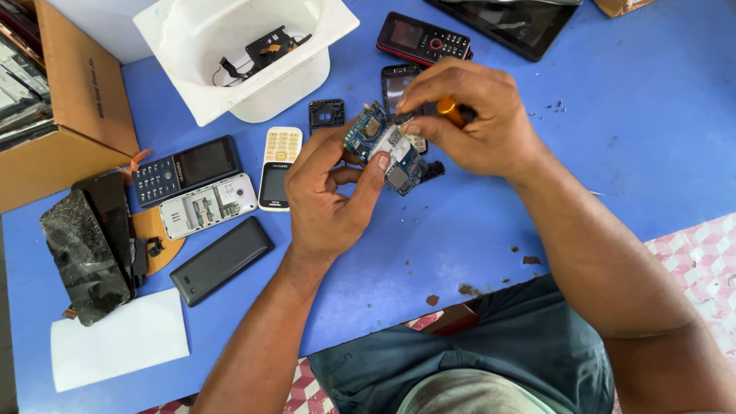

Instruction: The person disassembles and reassembles several mobile phones on a blue table. They remove back covers, batteries, and circuit boards, then reinsert components and snap the cases back together.

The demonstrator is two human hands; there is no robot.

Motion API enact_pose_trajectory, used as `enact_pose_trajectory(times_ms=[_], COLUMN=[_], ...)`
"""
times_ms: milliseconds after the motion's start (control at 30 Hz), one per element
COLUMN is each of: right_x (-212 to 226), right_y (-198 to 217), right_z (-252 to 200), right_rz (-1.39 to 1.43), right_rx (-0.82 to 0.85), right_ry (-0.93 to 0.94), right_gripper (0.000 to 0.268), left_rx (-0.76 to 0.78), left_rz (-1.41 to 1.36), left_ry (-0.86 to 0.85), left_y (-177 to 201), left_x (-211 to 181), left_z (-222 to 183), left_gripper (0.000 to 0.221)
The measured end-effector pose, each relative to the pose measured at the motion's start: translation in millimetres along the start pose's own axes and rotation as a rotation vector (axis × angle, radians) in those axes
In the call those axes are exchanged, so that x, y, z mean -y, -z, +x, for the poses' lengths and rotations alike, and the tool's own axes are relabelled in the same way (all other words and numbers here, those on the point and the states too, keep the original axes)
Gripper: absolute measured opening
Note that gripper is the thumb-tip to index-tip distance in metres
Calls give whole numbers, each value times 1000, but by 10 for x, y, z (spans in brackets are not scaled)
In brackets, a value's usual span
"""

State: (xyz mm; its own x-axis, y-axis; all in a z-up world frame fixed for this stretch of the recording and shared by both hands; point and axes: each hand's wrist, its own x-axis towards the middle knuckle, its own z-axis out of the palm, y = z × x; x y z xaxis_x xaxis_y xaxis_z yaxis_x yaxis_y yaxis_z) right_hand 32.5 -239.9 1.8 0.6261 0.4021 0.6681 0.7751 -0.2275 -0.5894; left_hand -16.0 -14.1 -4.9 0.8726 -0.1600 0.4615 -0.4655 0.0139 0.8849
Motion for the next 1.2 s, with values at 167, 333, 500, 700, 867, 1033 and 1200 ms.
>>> enact_pose_trajectory(times_ms=[167, 333, 500, 700, 867, 1033, 1200], right_x=[-61, -79, -86, -42, 20, 66, 127], right_y=[21, 11, -15, -39, -112, -146, -182], right_z=[-56, -95, -92, -61, -38, -12, 17], right_rz=[159, 284, 298, 280, 145, 49, -34], right_rx=[-16, -21, -24, -32, -43, -80, 13], right_ry=[-133, -169, -167, -134, -107, -50, -5], right_gripper=[16, 18, 18, 16, 16, 17, 22], left_rx=[31, 55, 76, 75, 76, 64, 25], left_rz=[-51, -147, -153, -141, -159, -118, -53], left_ry=[11, 59, 74, 86, 154, 155, 133], left_y=[15, 29, 25, 9, -3, -36, -70], left_x=[24, 43, 54, 35, 7, -4, 38], left_z=[-3, -1, -5, 2, 4, -9, -32], left_gripper=[24, 17, 16, 16, 18, 21, 26])
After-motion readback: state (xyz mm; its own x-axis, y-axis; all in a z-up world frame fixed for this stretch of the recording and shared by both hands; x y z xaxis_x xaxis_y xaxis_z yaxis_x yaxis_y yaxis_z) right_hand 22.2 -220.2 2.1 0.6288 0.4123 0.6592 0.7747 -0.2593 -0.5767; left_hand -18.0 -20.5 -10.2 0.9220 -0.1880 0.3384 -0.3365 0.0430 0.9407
